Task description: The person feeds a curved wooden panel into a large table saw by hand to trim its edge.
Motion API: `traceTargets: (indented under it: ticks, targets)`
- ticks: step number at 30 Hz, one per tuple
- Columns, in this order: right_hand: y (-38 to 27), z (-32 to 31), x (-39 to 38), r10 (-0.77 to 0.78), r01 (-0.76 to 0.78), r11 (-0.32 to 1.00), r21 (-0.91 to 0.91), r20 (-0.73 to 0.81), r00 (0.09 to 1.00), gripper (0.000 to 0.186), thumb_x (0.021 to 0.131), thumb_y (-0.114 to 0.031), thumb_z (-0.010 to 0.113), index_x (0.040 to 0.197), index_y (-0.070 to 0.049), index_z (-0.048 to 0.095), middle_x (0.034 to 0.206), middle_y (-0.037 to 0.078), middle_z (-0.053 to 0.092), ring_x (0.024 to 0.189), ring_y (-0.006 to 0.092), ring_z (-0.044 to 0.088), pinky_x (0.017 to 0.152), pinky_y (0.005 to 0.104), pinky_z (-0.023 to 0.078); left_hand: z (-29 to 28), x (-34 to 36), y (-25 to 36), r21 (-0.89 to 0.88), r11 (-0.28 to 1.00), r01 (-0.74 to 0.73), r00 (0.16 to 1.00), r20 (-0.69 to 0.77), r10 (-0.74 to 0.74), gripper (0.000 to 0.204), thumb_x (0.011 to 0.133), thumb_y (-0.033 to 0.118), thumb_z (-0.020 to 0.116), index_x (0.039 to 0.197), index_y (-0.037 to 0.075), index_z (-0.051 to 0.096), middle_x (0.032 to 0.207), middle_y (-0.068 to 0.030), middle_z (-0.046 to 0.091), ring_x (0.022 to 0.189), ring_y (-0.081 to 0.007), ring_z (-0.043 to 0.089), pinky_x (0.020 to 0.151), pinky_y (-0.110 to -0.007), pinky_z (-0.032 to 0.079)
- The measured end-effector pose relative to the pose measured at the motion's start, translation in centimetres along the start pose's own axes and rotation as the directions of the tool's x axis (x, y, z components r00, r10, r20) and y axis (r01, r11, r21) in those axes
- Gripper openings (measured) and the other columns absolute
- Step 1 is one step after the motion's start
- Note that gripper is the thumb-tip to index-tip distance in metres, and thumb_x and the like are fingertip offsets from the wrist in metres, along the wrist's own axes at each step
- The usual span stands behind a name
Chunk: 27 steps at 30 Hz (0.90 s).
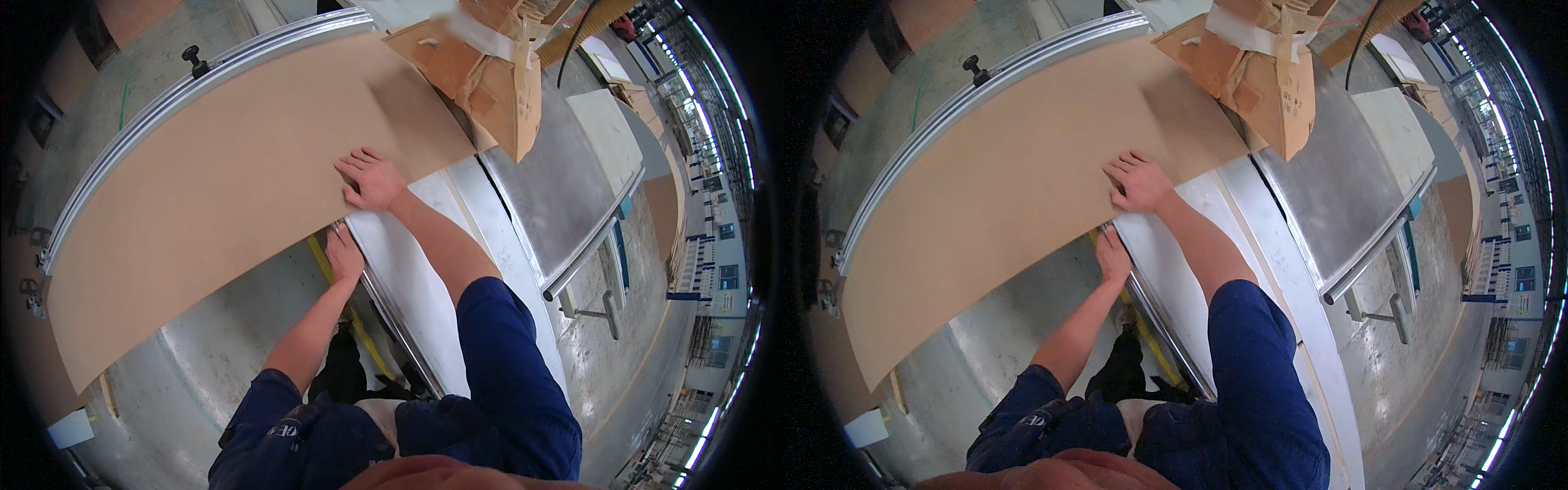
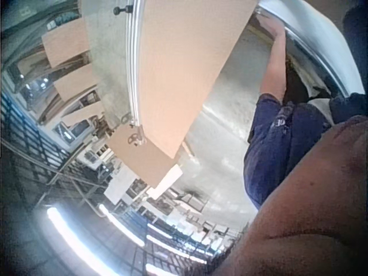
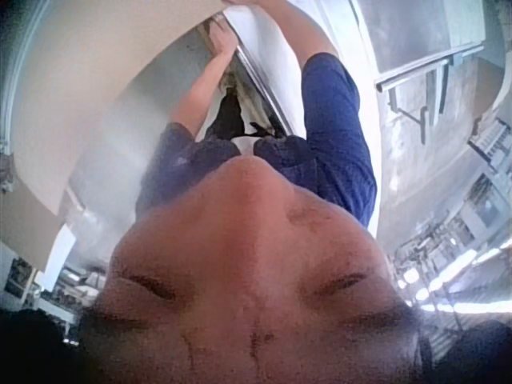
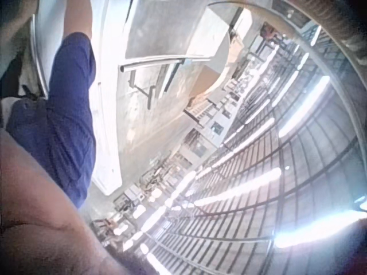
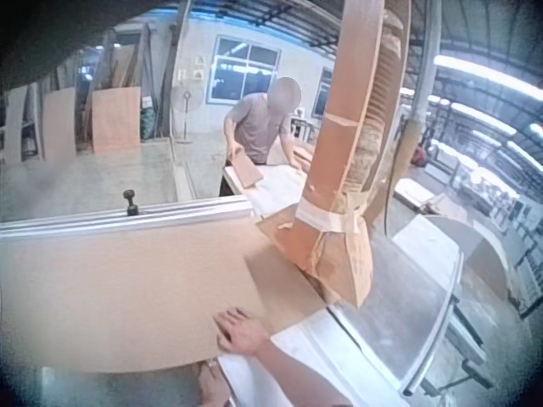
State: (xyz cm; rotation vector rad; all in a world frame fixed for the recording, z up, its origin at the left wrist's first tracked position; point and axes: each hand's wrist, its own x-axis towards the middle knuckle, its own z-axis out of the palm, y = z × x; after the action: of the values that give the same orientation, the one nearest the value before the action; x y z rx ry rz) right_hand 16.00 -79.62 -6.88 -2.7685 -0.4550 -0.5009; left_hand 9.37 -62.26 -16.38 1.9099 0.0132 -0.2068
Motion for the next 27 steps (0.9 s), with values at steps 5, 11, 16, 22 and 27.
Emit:
traceTargets:
  ticks: [5, 11, 16, 22, 27]
  targets:
    - [0.1, 0.7, 0.1, 0.023, -0.023, 1.0, 0.005, 0.02, 1.0, 0.055, 0.083, -0.033, 0.065, 0.13, -0.004, 0.063, 0.133, 0.013, 0.066, 0.128, 0.0327, 0.058, 0.117, 0.0479, 0.039, -0.5, -0.3, 1.3, 0.046, 0.995, 0.086, 0.996, 0.001, -0.086, 0.054, 0.108, 0.041, 0.039, 0.109, -0.008, 0.059, 0.106, -0.0367, 0.066, 0.104, -0.057, 0.059, 0.09, -0.06, 0.045]
    - [1.1, 0.6, 0.8, 0.045, -0.044, 0.999, -0.027, 0.052, 0.998, 0.059, 0.084, -0.032, 0.064, 0.136, -0.005, 0.059, 0.136, 0.016, 0.064, 0.13, 0.0364, 0.057, 0.119, 0.0491, 0.038, 0.3, 0.4, 1.6, 0.024, 0.987, 0.16, 0.986, 0.038, -0.161, 0.054, 0.107, 0.042, 0.039, 0.108, -0.009, 0.057, 0.11, -0.0409, 0.063, 0.107, -0.0604, 0.057, 0.094, -0.063, 0.042]
    - [1.0, 0.7, 0.7, 0.032, -0.026, 0.998, -0.063, 0.091, 0.995, 0.062, 0.087, -0.037, 0.062, 0.14, -0.005, 0.056, 0.14, 0.017, 0.061, 0.132, 0.0378, 0.055, 0.121, 0.0492, 0.034, 0.1, 0.1, 2.2, -0.003, 0.995, 0.103, 0.995, 0.018, -0.103, 0.047, 0.109, 0.038, 0.04, 0.106, -0.008, 0.054, 0.104, -0.0403, 0.064, 0.103, -0.0595, 0.059, 0.091, -0.063, 0.044]
    - [0.3, -0.2, 0.5, 0.03, -0.019, 0.996, -0.087, 0.12, 0.992, 0.064, 0.087, -0.038, 0.062, 0.142, -0.005, 0.054, 0.14, 0.018, 0.06, 0.134, 0.038, 0.053, 0.122, 0.0494, 0.033, -0.1, -1.0, 2.5, -0.051, 0.988, 0.146, 0.989, 0.044, -0.144, 0.045, 0.11, 0.037, 0.039, 0.114, -0.005, 0.054, 0.105, -0.0375, 0.065, 0.101, -0.059, 0.059, 0.088, -0.064, 0.044]
    - [-1.1, -1.0, -0.4, 0.04, -0.028, 0.996, -0.082, 0.155, 0.987, 0.067, 0.086, -0.038, 0.062, 0.144, -0.005, 0.052, 0.14, 0.019, 0.06, 0.135, 0.0387, 0.051, 0.123, 0.0501, 0.031, -1.4, -2.7, 3.6, -0.054, 0.987, 0.153, 0.986, 0.066, -0.15, 0.044, 0.11, 0.036, 0.038, 0.119, -0.005, 0.053, 0.105, -0.0381, 0.065, 0.101, -0.0593, 0.06, 0.088, -0.064, 0.046]
